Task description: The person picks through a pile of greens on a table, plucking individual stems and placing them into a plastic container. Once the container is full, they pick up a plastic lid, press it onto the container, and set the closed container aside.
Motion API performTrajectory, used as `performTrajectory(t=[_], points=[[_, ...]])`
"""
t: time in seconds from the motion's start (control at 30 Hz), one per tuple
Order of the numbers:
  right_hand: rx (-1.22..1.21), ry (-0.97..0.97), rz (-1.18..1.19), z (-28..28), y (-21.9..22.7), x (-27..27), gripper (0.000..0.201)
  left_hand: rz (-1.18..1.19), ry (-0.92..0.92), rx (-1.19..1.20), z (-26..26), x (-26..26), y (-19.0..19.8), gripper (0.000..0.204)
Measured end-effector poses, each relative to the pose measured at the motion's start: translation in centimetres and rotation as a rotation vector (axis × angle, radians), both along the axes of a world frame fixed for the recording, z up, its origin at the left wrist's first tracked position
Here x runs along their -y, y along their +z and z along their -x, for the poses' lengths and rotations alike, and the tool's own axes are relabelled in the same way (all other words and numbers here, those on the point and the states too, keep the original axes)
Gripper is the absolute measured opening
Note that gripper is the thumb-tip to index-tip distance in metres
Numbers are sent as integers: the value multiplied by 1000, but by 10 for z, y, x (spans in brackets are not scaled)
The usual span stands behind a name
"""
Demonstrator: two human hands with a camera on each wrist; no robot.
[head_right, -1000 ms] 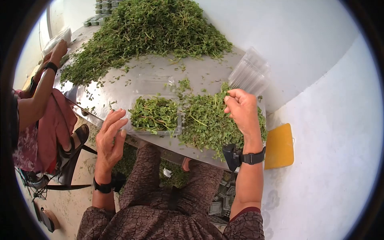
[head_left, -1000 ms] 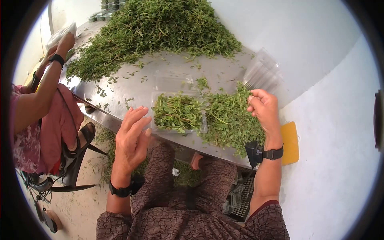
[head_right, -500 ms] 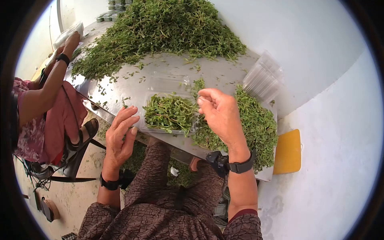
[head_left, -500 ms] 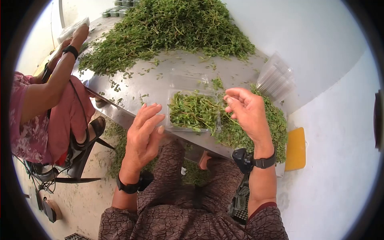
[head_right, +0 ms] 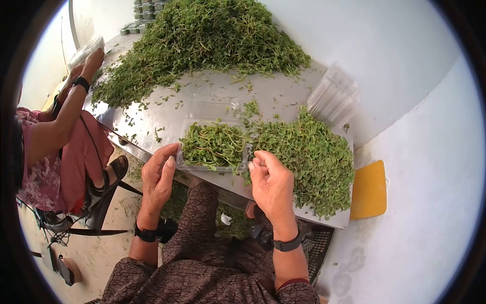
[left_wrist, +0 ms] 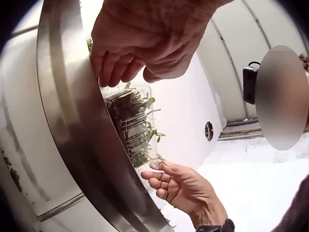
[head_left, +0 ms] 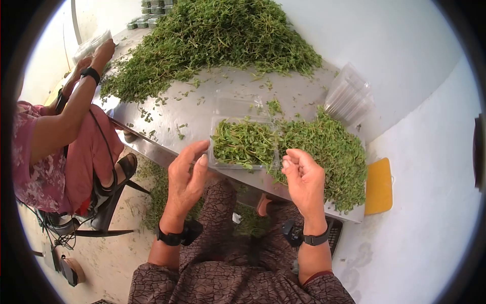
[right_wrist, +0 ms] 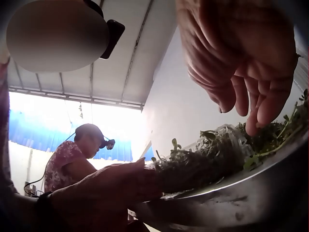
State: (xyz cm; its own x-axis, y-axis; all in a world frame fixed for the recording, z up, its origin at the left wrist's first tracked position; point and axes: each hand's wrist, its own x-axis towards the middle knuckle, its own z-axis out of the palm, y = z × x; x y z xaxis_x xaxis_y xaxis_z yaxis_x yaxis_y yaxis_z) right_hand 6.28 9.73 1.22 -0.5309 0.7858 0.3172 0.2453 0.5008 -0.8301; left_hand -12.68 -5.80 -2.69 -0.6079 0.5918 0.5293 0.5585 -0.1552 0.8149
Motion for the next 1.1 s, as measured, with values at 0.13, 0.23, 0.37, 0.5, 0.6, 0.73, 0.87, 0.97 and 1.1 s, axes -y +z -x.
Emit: performTrajectory(t=[0.13,0.23,0.37,0.5,0.6,0.73,0.87,0.97,1.1], points=[[-67,40,47,0,-9,6,31,29,-55,116,-9,5,8,28],[-136,69,107,-1,-18,6,31,23,-102,241,-20,8,8,27],[-165,70,130,1,-18,4,34,-56,-205,359,-32,12,6,26],[-163,48,98,1,-21,-3,36,-47,-335,424,-41,17,6,23],[-178,21,-4,-1,-27,-8,33,37,-317,368,-38,17,7,22],[-158,22,-78,-7,-18,-6,29,-118,-108,496,-20,6,-4,30],[-161,50,-177,-6,-20,-4,26,-176,-38,609,-7,-8,-4,38],[-140,60,-254,-5,-21,-1,26,-188,-19,542,-5,-22,-5,46],[-185,48,-251,-6,-25,-2,26,-261,-83,684,-3,-33,-2,56]])
